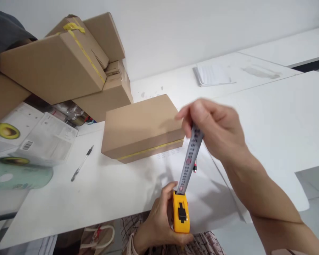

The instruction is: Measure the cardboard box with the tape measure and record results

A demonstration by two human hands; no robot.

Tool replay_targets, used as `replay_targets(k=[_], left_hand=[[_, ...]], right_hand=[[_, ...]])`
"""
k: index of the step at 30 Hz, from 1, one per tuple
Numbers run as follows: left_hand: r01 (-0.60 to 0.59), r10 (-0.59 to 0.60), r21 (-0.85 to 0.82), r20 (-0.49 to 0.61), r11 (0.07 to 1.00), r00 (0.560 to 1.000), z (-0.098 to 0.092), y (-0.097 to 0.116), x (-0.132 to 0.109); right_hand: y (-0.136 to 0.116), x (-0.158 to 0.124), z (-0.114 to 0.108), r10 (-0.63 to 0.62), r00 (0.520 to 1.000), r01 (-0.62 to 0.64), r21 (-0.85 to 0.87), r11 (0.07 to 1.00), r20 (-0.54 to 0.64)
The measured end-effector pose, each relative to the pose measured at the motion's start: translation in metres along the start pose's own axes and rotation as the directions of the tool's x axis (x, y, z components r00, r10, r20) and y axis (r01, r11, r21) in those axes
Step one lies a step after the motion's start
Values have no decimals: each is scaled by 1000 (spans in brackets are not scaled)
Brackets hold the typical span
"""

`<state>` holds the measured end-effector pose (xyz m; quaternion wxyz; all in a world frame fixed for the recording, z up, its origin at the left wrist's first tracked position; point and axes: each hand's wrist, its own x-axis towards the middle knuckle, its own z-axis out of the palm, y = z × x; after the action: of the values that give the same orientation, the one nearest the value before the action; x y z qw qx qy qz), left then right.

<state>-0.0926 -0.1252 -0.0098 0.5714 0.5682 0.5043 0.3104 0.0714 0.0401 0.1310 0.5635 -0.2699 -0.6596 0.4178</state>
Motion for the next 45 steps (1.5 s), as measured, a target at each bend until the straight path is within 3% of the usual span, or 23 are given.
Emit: replay_targets(k=[3, 6, 9, 11, 13, 15, 18, 20, 22, 24, 26, 28, 30, 32, 34, 36, 40, 42, 45], left_hand=[[55, -57, -83, -25, 995, 998, 1, -6, -2], [45, -48, -106, -29, 993, 998, 1, -8, -2], [34, -37, -113, -26, 993, 999, 0, -10, -3], [37, -42, -128, -33, 991, 999, 0, -11, -4], [44, -51, -138, -45, 989, 998, 2, -10, -4], [53, -61, -136, -57, 989, 996, 3, -8, -4], [53, -62, -131, -66, 990, 996, 4, 0, -2], [39, -45, -111, -58, 993, 997, 3, 6, 0], [13, -15, -34, -69, 999, 997, 1, 12, 2], [-28, 43, 112, -134, 993, 990, -5, 17, 3], [-77, 160, 305, -255, 949, 954, -15, 22, 4], [-120, 349, 505, -389, 855, 853, -30, 31, 4], [-137, 577, 692, -458, 709, 676, -51, 45, 7], [-107, 763, 842, -415, 528, 496, -74, 63, 14], [-28, 848, 925, -334, 378, 413, -97, 82, 24], [58, 859, 949, -304, 308, 412, -115, 97, 38], [180, 799, 947, -320, 265, 509, -134, 105, 66], [204, 772, 941, -338, 270, 539, -139, 103, 76], [187, 745, 923, -382, 337, 546, -142, 104, 85]], right_hand=[[17, -46, 12, 46, 994, -34, -127, 991, 98], [35, -87, 24, -132, 970, 184, -267, 946, 202], [51, -108, 21, -250, 930, 352, -464, 813, 268], [62, -110, 10, -194, 966, 257, -651, 714, 169], [76, -106, -5, -37, 999, 11, -811, 585, -13], [90, -97, -18, 176, 974, -204, -888, 413, -142], [107, -87, -30, 427, 894, -258, -933, 250, -133], [112, -84, -35, 480, 875, -219, -938, 267, -67], [113, -85, -40, 496, 868, -225, -910, 349, -25], [110, -89, -47, 502, 863, -330, -820, 467, -60], [106, -94, -56, 502, 855, -458, -644, 612, -131], [103, -101, -64, 489, 858, -501, -472, 725, -160], [103, -109, -69, 469, 871, -485, -418, 768, -147], [105, -115, -69, 451, 883, -456, -455, 765, -128], [109, -121, -67, 416, 900, -419, -508, 752, -128], [113, -123, -62, 375, 917, -381, -569, 729, -133], [114, -123, -56, 295, 953, -249, -716, 652, -62], [115, -122, -55, 225, 974, -146, -768, 624, -2], [118, -121, -56, 151, 986, -42, -795, 605, 64]])
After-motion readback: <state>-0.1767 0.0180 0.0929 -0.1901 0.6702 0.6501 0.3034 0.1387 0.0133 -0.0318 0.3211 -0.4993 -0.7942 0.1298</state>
